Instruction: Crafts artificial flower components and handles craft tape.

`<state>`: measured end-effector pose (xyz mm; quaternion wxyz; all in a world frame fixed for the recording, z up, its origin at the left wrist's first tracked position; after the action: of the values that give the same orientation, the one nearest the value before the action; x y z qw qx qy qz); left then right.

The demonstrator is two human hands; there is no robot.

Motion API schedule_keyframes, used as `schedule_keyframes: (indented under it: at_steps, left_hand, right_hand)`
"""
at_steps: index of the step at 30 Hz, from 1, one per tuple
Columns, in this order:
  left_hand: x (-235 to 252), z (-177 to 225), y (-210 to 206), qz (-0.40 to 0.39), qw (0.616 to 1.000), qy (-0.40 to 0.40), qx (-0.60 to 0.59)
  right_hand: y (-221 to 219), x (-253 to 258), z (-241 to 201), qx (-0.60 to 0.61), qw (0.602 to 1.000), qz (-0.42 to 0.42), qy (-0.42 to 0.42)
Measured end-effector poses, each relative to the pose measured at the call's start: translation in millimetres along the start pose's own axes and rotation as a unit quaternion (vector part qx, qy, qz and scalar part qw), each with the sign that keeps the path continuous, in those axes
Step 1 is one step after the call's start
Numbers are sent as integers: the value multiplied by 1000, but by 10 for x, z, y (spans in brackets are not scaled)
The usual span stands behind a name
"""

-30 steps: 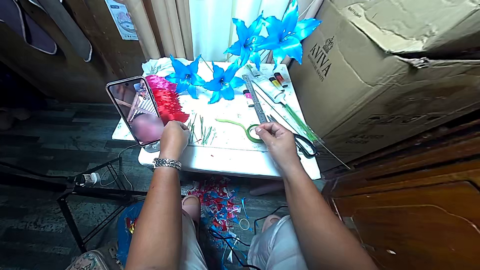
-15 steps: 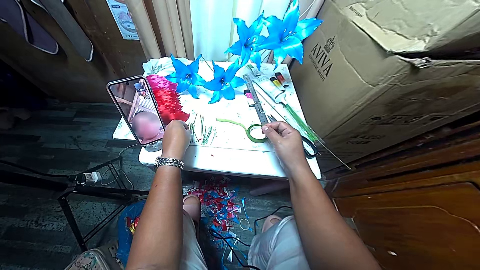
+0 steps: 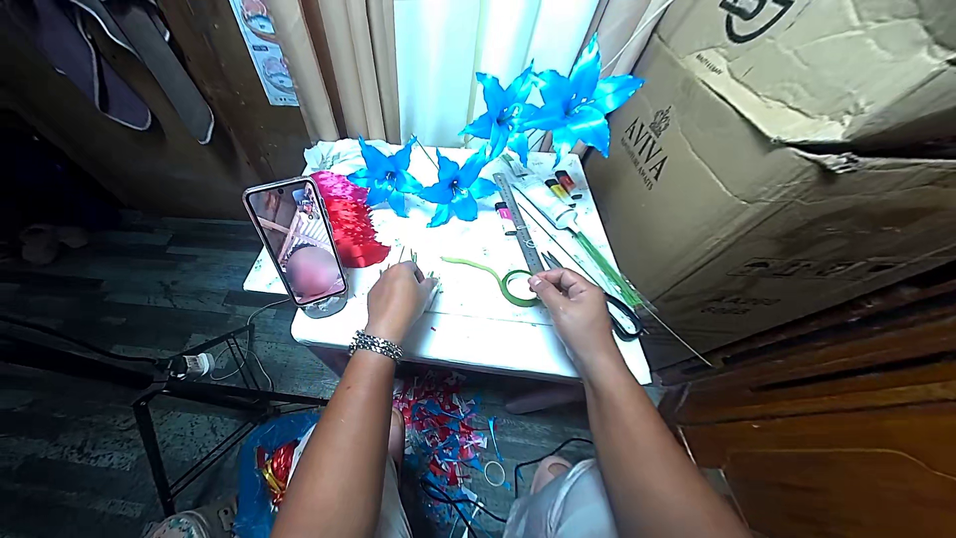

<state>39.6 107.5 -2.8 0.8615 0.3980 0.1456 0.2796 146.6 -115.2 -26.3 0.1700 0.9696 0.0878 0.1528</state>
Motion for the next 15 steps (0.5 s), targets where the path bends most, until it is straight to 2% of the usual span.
schedule_keyframes:
  at_steps: [5,7,9,12,13,15]
  left_hand:
    - [20,26,-54,34,999,-42,5]
    - [7,88,-54,67,991,-108,39]
    - [-52,226,-114,116,963,-228,90]
    - [-334,536,-382,99,914,-377,117]
    - [-503,601,-479,79,908,-401,89]
    - [-908,572,-626,21,933,-355,-56]
  right_hand:
    - [-12,-2,27,-4,1000,6,-19]
    - [-14,-22,21,-15,1000,12,-11]
    - [-5,-83,-67,-46,996,40,69]
    - [28,-305,-537,-66,950,73,295]
    - [19,-408,-728,-51,938,37,340]
    - [-84,-620,-987,-45,925,-125,355]
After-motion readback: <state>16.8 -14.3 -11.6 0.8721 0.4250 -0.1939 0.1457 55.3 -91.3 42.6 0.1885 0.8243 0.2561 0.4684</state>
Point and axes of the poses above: each hand's wrist, its own x-axis towards the middle knuckle, its own y-axis out of the back of the hand, z = x × y, the point moved 4 cm from there along x, towards the middle knuckle, and after that the axes turned 7 degrees about z, right-handed, at the moved point
